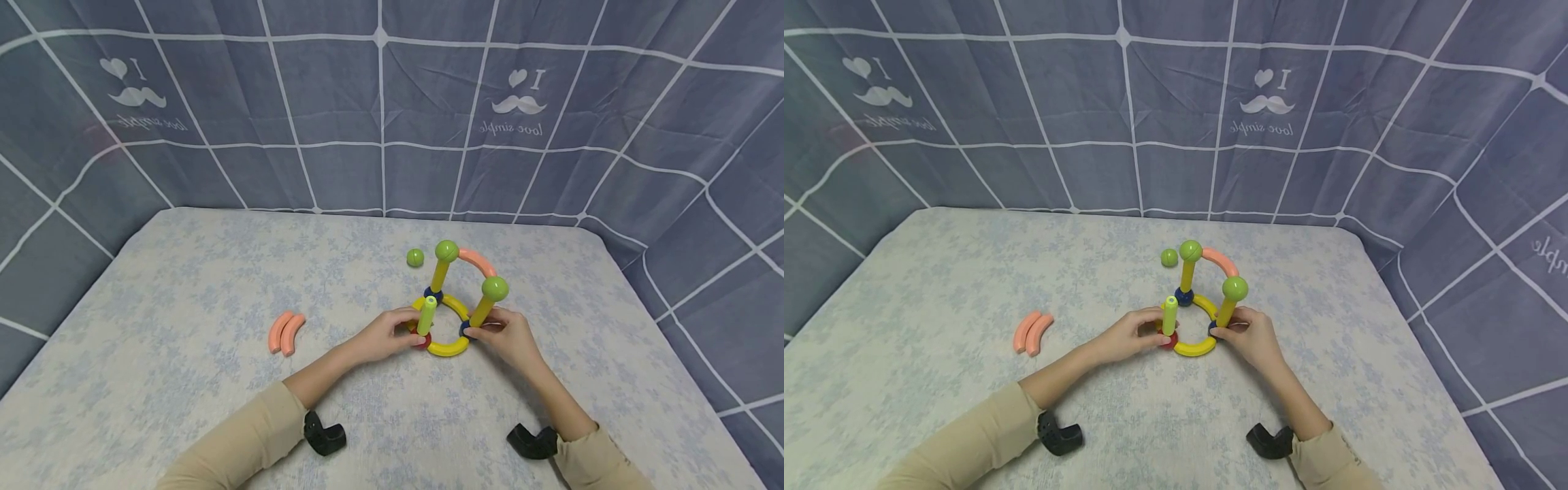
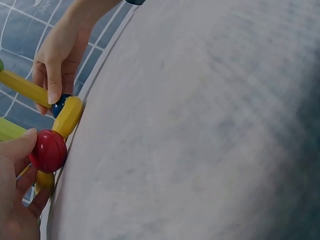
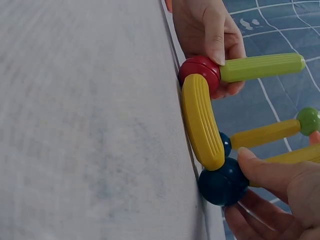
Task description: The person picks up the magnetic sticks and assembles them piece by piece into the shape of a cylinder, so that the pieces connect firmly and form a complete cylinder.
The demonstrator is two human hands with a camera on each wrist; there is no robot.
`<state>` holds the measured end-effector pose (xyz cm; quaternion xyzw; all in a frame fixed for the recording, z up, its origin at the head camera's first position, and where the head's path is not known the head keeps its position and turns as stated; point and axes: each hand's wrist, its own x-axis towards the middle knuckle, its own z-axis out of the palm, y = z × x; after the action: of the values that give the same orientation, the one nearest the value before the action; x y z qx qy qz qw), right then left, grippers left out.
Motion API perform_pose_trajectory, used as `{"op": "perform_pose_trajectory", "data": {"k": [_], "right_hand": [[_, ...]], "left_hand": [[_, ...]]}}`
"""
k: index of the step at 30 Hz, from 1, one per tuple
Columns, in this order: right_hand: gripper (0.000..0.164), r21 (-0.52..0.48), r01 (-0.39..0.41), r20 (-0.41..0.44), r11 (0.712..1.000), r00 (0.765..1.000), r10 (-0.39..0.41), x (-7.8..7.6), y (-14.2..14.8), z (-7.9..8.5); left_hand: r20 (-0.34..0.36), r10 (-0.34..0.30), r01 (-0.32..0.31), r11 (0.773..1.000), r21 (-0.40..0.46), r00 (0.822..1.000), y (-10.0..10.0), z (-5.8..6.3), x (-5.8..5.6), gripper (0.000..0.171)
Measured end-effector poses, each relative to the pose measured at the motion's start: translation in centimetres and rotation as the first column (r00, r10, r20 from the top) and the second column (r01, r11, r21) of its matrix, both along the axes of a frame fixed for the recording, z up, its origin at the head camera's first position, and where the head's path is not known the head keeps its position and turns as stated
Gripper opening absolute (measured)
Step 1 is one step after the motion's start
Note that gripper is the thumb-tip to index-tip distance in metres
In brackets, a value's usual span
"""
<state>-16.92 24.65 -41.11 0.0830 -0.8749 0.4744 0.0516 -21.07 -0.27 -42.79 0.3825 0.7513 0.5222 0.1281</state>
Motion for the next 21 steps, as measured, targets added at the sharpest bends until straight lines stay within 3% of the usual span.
{"op": "perform_pose_trajectory", "data": {"k": [6,10,13,17,18,21], "right_hand": [[0.027,0.014,0.008,-0.001,1.0,1.0,-0.008,0.0,0.1,-0.1],[0.027,0.027,0.014,-0.006,1.0,1.0,-0.014,-0.1,0.2,-0.3],[0.027,0.032,0.016,-0.004,0.999,1.0,-0.015,0.1,0.0,0.2],[0.027,0.01,0.007,0.007,1.0,1.0,-0.007,0.2,-0.1,0.4],[0.027,0.0,0.003,0.009,1.0,1.0,-0.003,0.2,-0.1,0.4],[0.027,-0.011,-0.003,0.009,1.0,1.0,0.003,0.0,0.1,0.0]], "left_hand": [[-0.021,-0.025,0.025,1.0,-0.002,0.999,-0.2,-0.1,-0.7,0.032],[-0.033,0.015,-0.013,0.998,0.058,0.999,-0.6,0.3,-2.3,0.035],[-0.029,0.114,-0.11,0.989,0.099,0.993,-0.6,2.0,-3.4,0.036],[-0.06,0.295,-0.291,0.955,0.058,0.954,-0.2,1.9,-6.0,0.038],[-0.084,0.328,-0.326,0.944,0.042,0.941,0.0,1.4,-6.8,0.039],[-0.118,0.381,-0.384,0.923,-0.003,0.917,0.6,0.2,-8.9,0.041]]}}
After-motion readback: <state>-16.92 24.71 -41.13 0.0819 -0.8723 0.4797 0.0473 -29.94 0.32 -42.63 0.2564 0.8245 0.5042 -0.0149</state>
